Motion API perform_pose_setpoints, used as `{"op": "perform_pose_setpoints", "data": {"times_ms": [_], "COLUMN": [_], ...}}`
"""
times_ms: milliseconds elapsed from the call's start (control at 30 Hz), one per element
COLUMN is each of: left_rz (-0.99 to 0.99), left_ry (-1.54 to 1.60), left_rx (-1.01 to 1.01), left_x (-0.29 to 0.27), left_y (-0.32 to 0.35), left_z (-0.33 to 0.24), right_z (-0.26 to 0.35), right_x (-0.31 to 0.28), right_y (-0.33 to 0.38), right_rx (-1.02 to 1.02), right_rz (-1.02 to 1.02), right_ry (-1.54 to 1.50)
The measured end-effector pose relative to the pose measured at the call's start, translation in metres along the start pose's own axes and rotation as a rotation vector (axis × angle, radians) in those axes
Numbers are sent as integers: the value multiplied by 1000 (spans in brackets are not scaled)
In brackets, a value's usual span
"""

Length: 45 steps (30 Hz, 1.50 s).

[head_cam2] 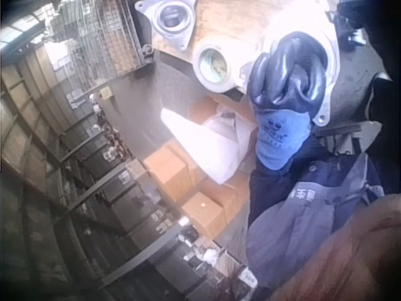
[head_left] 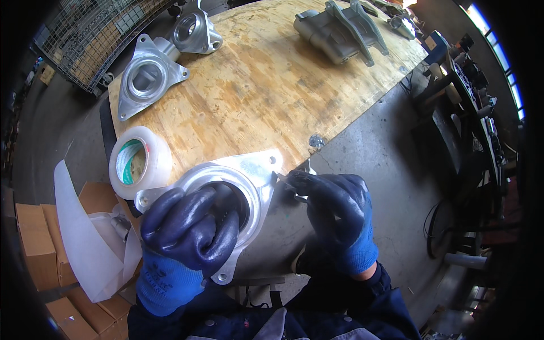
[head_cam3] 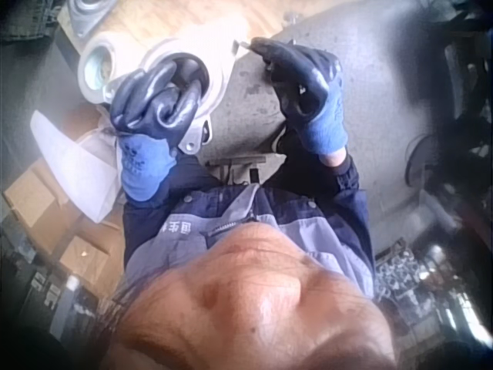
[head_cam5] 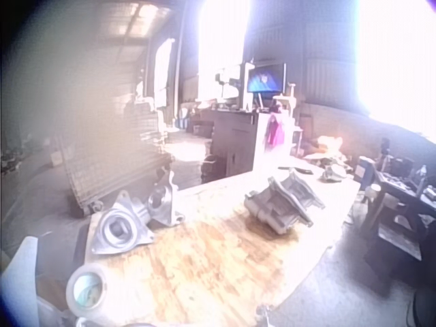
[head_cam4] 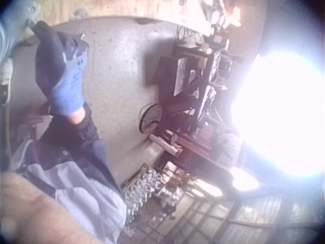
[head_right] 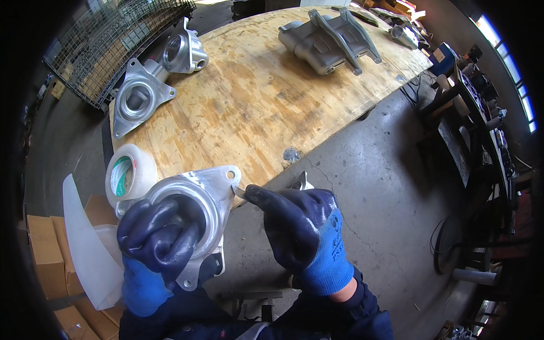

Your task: The person walks to a workbench in a warehouse and uses a small metal file to deburr the edges of several cast metal parts. They handle each part one at a time, filing the edges and then placing the finished pieces on the table.

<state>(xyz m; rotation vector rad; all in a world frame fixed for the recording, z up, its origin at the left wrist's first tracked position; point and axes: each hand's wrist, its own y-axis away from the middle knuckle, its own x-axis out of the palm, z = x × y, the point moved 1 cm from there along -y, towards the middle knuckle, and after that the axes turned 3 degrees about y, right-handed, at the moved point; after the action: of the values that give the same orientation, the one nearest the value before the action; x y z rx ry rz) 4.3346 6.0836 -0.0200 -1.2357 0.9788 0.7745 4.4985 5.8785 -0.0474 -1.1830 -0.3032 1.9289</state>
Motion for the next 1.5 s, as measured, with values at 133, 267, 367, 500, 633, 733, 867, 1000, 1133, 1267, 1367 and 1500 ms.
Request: {"op": "perform_pose_setpoints", "data": {"times_ms": [133,267,367,500,633,733,867,1000,1133,1267,1367,1500], "left_rz": [24,23,66,47,8,21,65,55,34,35,51,47], "left_ry": [-13,-42,-6,19,24,8,10,-6,-34,-24,-26,4], "left_rx": [-5,-1,-10,-30,-23,-13,-28,-30,-32,-33,-41,-51], "left_x": [-3,-2,-5,-4,-2,-2,-5,-5,-4,-4,-5,-5], "left_y": [-2,0,-1,-2,0,-1,-3,-2,-1,-1,-2,-2], "left_z": [-2,-2,-2,-4,-2,-2,-4,-5,-6,-5,-6,-7], "right_z": [3,2,-5,-12,0,-3,3,-1,1,-6,-6,-8], "right_x": [-7,-7,-2,2,-6,-5,-9,-3,-2,-1,1,2], "right_y": [-3,-2,5,10,1,2,-1,3,4,6,8,13], "right_rx": [37,56,87,106,53,17,41,27,43,98,78,97], "right_rz": [60,52,24,-21,37,60,79,14,-14,9,14,0], "right_ry": [-42,-123,-226,-218,-42,-32,-42,-93,-144,-203,-224,-162]}}
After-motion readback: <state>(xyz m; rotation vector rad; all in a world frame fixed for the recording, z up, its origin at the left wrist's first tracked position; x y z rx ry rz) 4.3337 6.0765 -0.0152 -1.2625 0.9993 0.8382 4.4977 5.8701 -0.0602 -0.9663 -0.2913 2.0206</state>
